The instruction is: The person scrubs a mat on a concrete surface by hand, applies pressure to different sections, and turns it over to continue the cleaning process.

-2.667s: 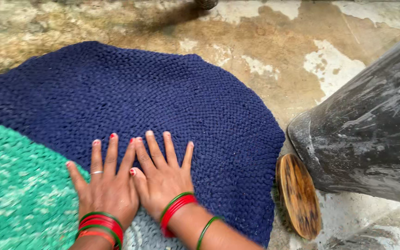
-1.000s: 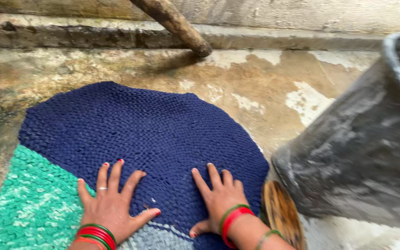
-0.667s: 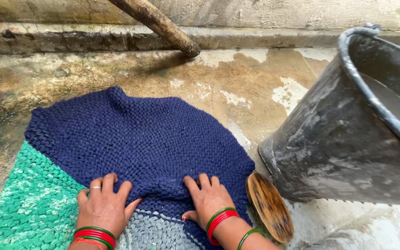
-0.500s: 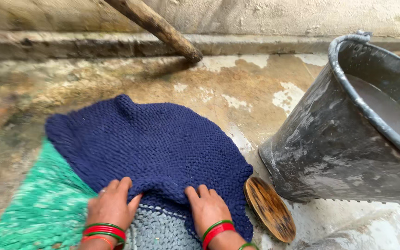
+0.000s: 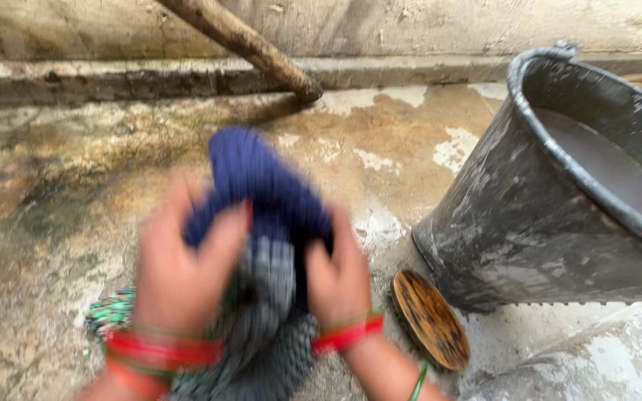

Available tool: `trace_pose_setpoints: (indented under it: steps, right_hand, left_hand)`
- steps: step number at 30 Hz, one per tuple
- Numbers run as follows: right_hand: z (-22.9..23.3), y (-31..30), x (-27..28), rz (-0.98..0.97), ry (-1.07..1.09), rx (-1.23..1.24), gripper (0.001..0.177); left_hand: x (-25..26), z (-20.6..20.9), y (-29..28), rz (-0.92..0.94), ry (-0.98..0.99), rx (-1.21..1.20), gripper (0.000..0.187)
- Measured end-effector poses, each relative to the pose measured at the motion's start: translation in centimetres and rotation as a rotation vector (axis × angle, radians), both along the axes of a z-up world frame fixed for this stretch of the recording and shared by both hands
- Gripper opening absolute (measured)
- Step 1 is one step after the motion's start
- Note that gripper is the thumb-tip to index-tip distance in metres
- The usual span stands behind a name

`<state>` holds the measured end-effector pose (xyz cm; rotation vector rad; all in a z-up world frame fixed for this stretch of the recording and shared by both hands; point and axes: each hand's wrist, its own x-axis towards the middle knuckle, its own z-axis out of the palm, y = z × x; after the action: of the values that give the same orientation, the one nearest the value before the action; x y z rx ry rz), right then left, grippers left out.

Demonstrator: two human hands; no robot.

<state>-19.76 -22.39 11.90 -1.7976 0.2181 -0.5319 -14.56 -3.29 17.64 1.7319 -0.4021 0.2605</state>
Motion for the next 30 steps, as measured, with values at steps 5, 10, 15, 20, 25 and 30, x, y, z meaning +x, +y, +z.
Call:
trace_pose_setpoints:
  steps: [5, 10, 15, 20, 25, 30]
  right_hand:
    - [-8.4, -1.2, -6.3, 0.336, 0.356, -0.566, 0.06]
    - [-5.5, -7.0, 0.8, 0.806, 0.789, -0.501, 0.062]
    - [-3.0, -7.1, 9.6, 0.045, 0.288, -0.588, 0.057]
    - [-7.1, 2.7, 9.1, 0.343, 0.628, -0.917, 0.07]
    - [-5.9, 4.3, -2.9, 0.135, 0.329, -0.531, 0.05]
    - [-8.2, 5.0, -1.5, 0.019, 0.251, -0.745, 0.038]
  left_hand:
    - [-5.7, -9.1, 1.4, -0.207, 0.252, 0.433, 0.037]
    - [-0.6, -4.2, 1.7, -0.313, 0.613, 0.81, 0.062]
    - [5.7, 0.4, -0.9, 0.167, 0.211, 0.794, 0.072]
    - [5.4, -6.7, -4.5, -0.039, 0.527, 0.922, 0.076]
    - [-3.1, -11.5, -0.5, 0.055, 0.184, 0.811, 0.06]
    - [-1.0, -13.4, -0.9, 0.03, 0.055, 0.842, 0.037]
